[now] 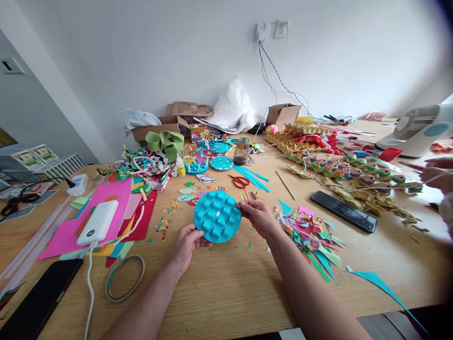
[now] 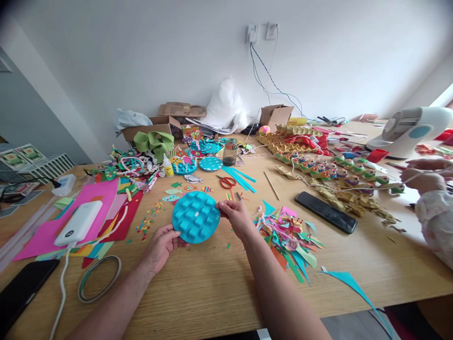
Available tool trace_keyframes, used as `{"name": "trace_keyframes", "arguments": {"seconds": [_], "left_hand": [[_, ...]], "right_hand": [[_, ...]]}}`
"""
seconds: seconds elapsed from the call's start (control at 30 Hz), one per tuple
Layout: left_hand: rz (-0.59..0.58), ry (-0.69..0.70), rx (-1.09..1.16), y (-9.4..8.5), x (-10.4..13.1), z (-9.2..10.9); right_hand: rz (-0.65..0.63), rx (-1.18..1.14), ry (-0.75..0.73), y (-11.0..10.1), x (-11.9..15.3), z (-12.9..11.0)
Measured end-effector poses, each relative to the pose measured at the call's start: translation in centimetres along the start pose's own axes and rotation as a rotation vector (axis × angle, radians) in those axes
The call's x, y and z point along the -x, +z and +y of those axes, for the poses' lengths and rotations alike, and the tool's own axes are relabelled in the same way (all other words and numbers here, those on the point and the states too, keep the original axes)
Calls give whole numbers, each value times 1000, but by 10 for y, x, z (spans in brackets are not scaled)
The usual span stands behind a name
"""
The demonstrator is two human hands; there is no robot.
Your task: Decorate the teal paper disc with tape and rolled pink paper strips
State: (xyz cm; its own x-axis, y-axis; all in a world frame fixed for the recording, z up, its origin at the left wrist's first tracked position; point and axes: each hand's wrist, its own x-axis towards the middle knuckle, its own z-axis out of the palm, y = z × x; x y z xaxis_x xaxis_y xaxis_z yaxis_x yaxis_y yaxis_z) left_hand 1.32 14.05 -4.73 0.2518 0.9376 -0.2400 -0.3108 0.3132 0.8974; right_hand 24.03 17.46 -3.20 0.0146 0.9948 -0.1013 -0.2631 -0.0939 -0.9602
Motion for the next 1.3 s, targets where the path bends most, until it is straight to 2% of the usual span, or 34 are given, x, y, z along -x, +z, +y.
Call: {"name": "trace_keyframes", "arguments": {"seconds": [0.23,0.53,1.0,1.3], "left_hand": [[-90,-50,-4,-2,1,1],[-38,-13,134,-3,1,6],[-7,-37,130,-2,2,8],[-7,-58,111,-6,-1,2]], "right_hand": [[31,-14,-49,-3,-2,2],[-57,136,-51,-1,1,4],[-189,249,-12,-1,3,9],[-247,362,-30,3,7,7]]}}
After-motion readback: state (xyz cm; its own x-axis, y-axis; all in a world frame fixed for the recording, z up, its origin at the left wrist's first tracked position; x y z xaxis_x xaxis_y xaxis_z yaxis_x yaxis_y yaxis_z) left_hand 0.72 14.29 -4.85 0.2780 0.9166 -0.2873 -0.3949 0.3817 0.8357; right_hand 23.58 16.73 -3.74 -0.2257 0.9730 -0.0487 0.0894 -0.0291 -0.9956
